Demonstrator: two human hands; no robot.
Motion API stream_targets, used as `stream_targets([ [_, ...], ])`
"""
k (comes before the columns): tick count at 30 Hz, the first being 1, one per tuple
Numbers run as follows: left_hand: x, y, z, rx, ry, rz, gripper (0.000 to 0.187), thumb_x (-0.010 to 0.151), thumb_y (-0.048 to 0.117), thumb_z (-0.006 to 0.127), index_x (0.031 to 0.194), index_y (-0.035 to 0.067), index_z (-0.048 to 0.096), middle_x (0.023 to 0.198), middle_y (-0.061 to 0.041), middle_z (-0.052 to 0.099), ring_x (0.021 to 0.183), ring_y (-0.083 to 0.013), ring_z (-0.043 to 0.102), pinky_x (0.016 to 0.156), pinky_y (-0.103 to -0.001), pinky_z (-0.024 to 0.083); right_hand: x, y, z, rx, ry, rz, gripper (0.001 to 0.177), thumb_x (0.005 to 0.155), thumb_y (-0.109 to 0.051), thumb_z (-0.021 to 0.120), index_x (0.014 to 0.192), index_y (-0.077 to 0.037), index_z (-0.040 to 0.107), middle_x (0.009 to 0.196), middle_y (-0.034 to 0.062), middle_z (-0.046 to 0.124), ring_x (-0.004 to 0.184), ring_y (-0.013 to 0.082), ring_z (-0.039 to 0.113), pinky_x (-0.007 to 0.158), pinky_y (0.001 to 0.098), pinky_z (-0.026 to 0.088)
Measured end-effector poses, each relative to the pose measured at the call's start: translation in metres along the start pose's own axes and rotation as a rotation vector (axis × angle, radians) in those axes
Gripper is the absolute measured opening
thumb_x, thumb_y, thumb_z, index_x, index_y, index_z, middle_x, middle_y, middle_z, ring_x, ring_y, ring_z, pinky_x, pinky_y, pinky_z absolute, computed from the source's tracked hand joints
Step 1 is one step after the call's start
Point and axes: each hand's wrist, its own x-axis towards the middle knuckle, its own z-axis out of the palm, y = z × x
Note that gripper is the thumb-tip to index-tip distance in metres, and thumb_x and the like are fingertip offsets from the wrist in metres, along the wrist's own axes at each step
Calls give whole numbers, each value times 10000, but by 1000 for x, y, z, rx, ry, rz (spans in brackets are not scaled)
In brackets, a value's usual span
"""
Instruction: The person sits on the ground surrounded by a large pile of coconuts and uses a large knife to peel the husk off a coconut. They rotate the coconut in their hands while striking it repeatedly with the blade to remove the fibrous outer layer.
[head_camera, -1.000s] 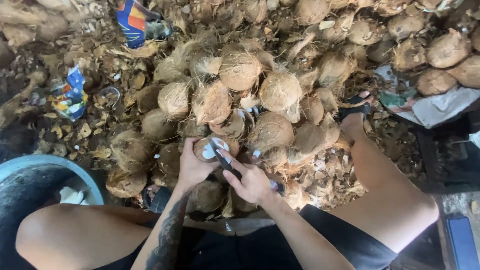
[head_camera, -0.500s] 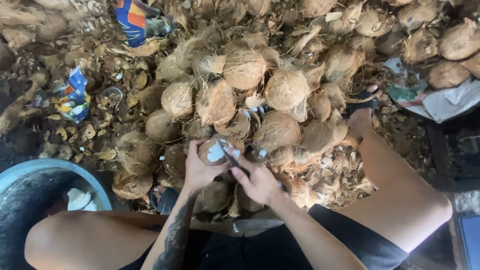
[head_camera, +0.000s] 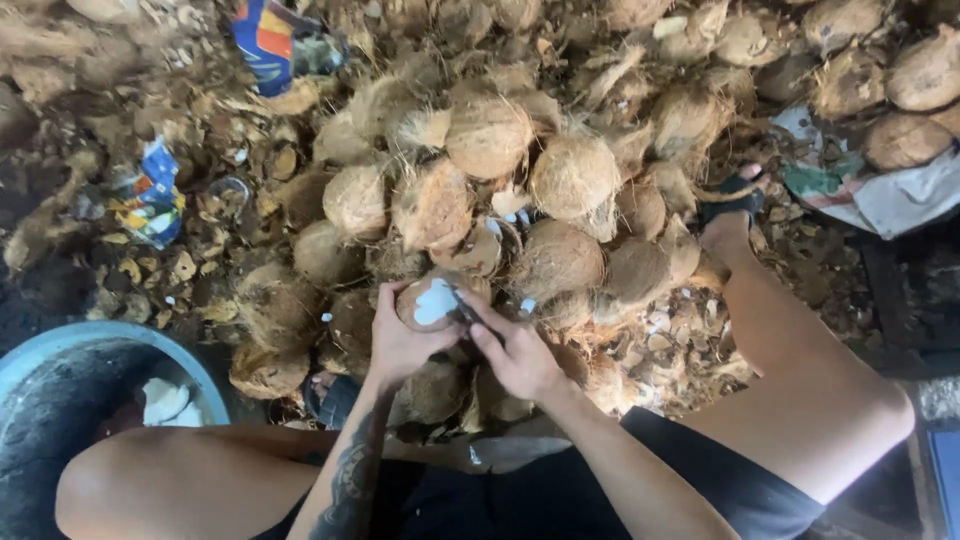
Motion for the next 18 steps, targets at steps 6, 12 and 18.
stream_targets([
  [6,6,-8,-1,25,-1,-7,1031,447,219,1062,1358,171,581,1316,-155,680,1315,-344,624,1087,-477,501,-3,-18,-3,-178,-14,-100,556,1020,-452,538,1567,-357,519,1232,149,770,1107,403,725,964,525,596],
  [12,4,0,-7,-22,-47,29,1073,413,213,1083,1347,88,570,1307,-225,659,1300,-414,615,1087,-563,483,10,5,-1,-37,24,-64,480,1089,-445,443,1523,-313,598,769,227,775,734,306,805,870,418,659],
  [18,11,-11,-6,40,-95,75,1077,407,238,1071,1367,160,589,1297,-201,671,1285,-387,638,1060,-509,513,7,7,2,19,-35,-25,482,1045,-430,501,1498,-315,618,1096,147,803,1103,391,729,957,520,593],
])
